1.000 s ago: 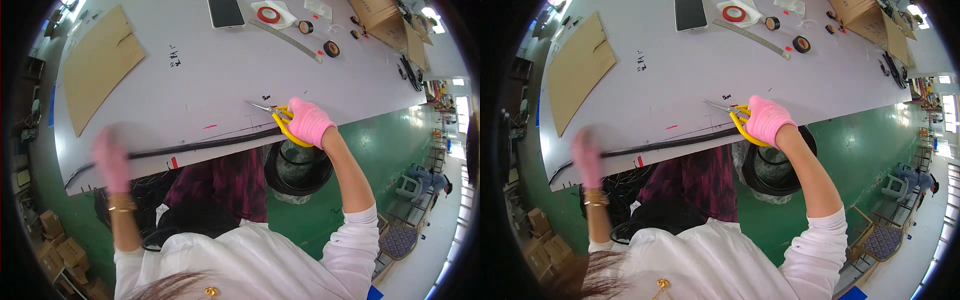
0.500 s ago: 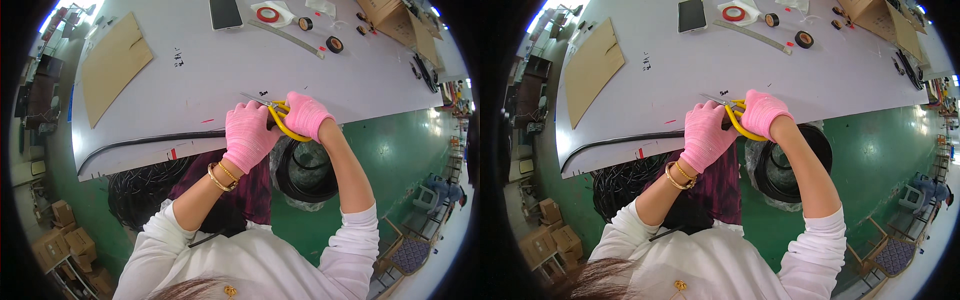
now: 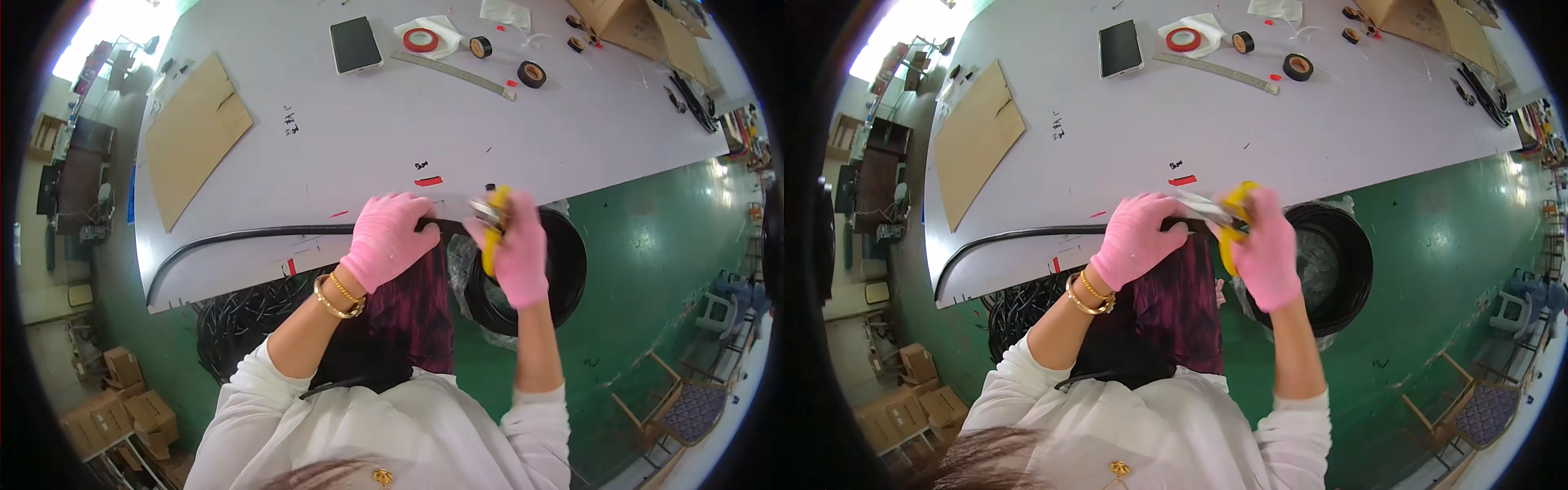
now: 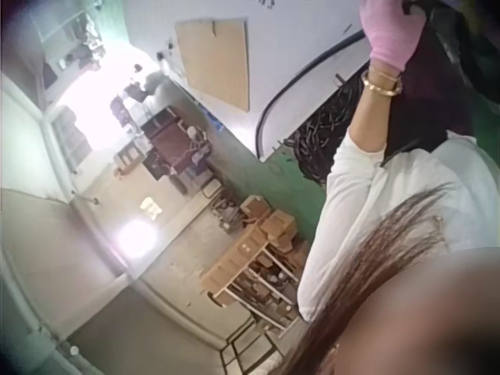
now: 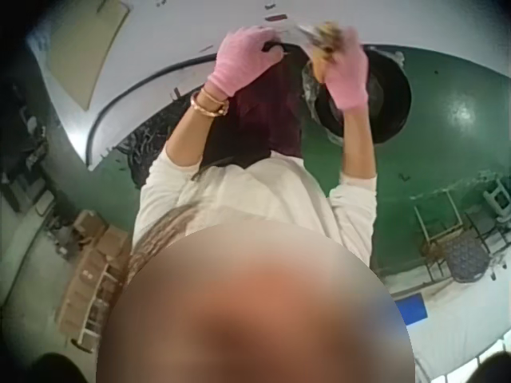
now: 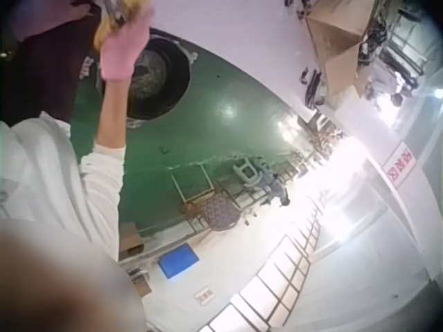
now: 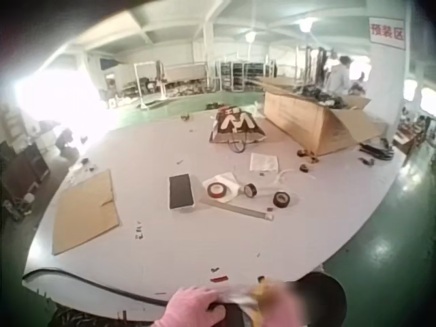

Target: The person is measuring and cutting long black plastic cables or tubes into shorter lengths using scissors at a workbench.

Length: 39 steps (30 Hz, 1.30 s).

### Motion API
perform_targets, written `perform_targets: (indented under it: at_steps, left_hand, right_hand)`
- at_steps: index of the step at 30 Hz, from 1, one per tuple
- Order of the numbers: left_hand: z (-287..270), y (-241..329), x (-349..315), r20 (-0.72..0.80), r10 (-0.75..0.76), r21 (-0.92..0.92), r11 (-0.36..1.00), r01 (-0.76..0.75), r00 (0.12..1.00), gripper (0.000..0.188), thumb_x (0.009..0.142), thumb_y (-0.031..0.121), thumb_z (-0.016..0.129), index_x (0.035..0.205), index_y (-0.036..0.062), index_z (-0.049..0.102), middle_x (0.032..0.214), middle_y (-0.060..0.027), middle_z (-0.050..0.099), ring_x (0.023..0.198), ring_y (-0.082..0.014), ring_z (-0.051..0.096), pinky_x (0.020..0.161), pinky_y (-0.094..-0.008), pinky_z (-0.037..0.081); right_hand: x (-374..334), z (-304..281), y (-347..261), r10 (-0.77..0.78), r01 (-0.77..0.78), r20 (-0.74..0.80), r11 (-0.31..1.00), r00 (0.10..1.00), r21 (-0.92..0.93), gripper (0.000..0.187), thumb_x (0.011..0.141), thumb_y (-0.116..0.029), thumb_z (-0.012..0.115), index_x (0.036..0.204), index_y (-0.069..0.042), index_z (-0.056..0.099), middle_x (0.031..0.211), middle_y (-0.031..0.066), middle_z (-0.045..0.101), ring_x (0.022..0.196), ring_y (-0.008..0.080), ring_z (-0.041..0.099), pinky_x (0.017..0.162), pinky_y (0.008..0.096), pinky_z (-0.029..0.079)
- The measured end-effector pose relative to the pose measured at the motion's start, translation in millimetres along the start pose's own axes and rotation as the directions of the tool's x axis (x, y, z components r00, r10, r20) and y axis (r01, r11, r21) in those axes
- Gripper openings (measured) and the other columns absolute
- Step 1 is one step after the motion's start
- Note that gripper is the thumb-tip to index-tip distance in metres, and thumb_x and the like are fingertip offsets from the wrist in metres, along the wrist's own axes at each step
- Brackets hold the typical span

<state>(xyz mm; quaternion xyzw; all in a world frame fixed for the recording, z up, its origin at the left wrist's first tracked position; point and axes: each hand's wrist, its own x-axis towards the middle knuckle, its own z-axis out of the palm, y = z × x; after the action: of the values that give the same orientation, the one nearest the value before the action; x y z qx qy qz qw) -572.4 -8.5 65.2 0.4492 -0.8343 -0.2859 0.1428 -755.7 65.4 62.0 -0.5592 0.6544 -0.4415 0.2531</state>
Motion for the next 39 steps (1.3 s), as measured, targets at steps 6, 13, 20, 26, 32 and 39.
perform_targets:
  at_steps: [6, 13, 20, 26, 32, 39]
  left_hand:
    - [-20.2, 4.1, -24.1, 0.092, -0.055, -0.262, 0.962, 0.077, 0.994, 0.014, 0.077, 0.010, 0.061, 0.086, -0.0005, 0.062, 0.078, -0.0142, 0.059, 0.070, -0.0273, 0.057, 0.067, -0.0329, 0.047]
    - [-30.1, 12.5, -44.1, 0.188, -0.068, -0.359, 0.924, 0.133, 0.980, 0.010, 0.077, 0.004, 0.060, 0.085, -0.0019, 0.062, 0.073, -0.0112, 0.055, 0.065, -0.0185, 0.051, 0.065, -0.0299, 0.046]
    - [-30.8, 14.1, -51.3, 0.178, -0.068, -0.419, 0.897, 0.138, 0.982, 0.009, 0.077, 0.002, 0.062, 0.084, -0.0025, 0.062, 0.073, -0.0084, 0.056, 0.066, -0.0153, 0.051, 0.064, -0.0286, 0.046]
    - [-30.5, 13.2, -50.6, 0.183, -0.062, -0.425, 0.895, 0.136, 0.981, 0.008, 0.078, 0.002, 0.062, 0.084, -0.0022, 0.062, 0.073, -0.0086, 0.056, 0.067, -0.0145, 0.052, 0.064, -0.0284, 0.046]
    - [-37.1, 11.7, -45.2, 0.293, -0.057, -0.418, 0.890, 0.182, 0.954, 0.019, 0.078, 0.002, 0.061, 0.097, -0.0003, 0.061, 0.077, -0.0072, 0.059, 0.068, -0.0129, 0.054, 0.066, -0.0276, 0.048]
    - [-49.4, 6.3, -12.4, 0.789, 0.250, -0.582, 0.598, 0.551, 0.561, 0.057, 0.076, -0.002, 0.045, 0.132, 0.0012, 0.050, 0.097, -0.0063, 0.063, 0.061, -0.0098, 0.055, 0.057, -0.0253, 0.049]
  right_hand:
    - [-124.7, 38.3, -21.6, 0.258, -0.269, 0.079, 0.884, 0.963, 0.384, 0.017, 0.085, -0.006, 0.058, 0.089, -0.007, 0.041, 0.070, -0.0026, 0.042, 0.056, 0.0077, 0.039, 0.049, 0.0239, 0.037]
    - [-157.3, 96.2, 1.6, 0.399, -0.446, 0.200, 0.771, 0.895, 0.454, 0.019, 0.088, -0.003, 0.056, 0.096, -0.006, 0.039, 0.079, -0.0001, 0.043, 0.066, 0.0065, 0.041, 0.060, 0.0193, 0.038]
    - [-146.8, 106.9, -8.4, 0.437, -0.502, 0.259, 0.659, 0.862, 0.560, 0.016, 0.099, -0.020, 0.041, 0.092, -0.005, 0.043, 0.078, 0.0013, 0.044, 0.065, 0.0095, 0.042, 0.059, 0.0200, 0.039]
    - [-144.5, 109.4, -10.8, 0.396, -0.439, 0.191, 0.793, 0.898, 0.422, 0.017, 0.099, -0.021, 0.041, 0.089, -0.007, 0.041, 0.069, 0.0020, 0.043, 0.056, 0.0118, 0.042, 0.051, 0.0200, 0.037]
    - [-146.0, 100.7, -16.5, 0.455, -0.521, 0.256, 0.709, 0.853, 0.476, 0.021, 0.097, -0.026, 0.044, 0.088, -0.008, 0.039, 0.058, 0.0014, 0.039, 0.047, 0.0121, 0.040, 0.043, 0.0223, 0.034]
    - [-150.3, 76.0, -34.4, 0.506, -0.617, 0.352, 0.639, 0.787, 0.460, 0.022, 0.094, -0.025, 0.054, 0.093, -0.007, 0.041, 0.064, 0.0015, 0.044, 0.048, 0.0086, 0.043, 0.042, 0.0223, 0.036]
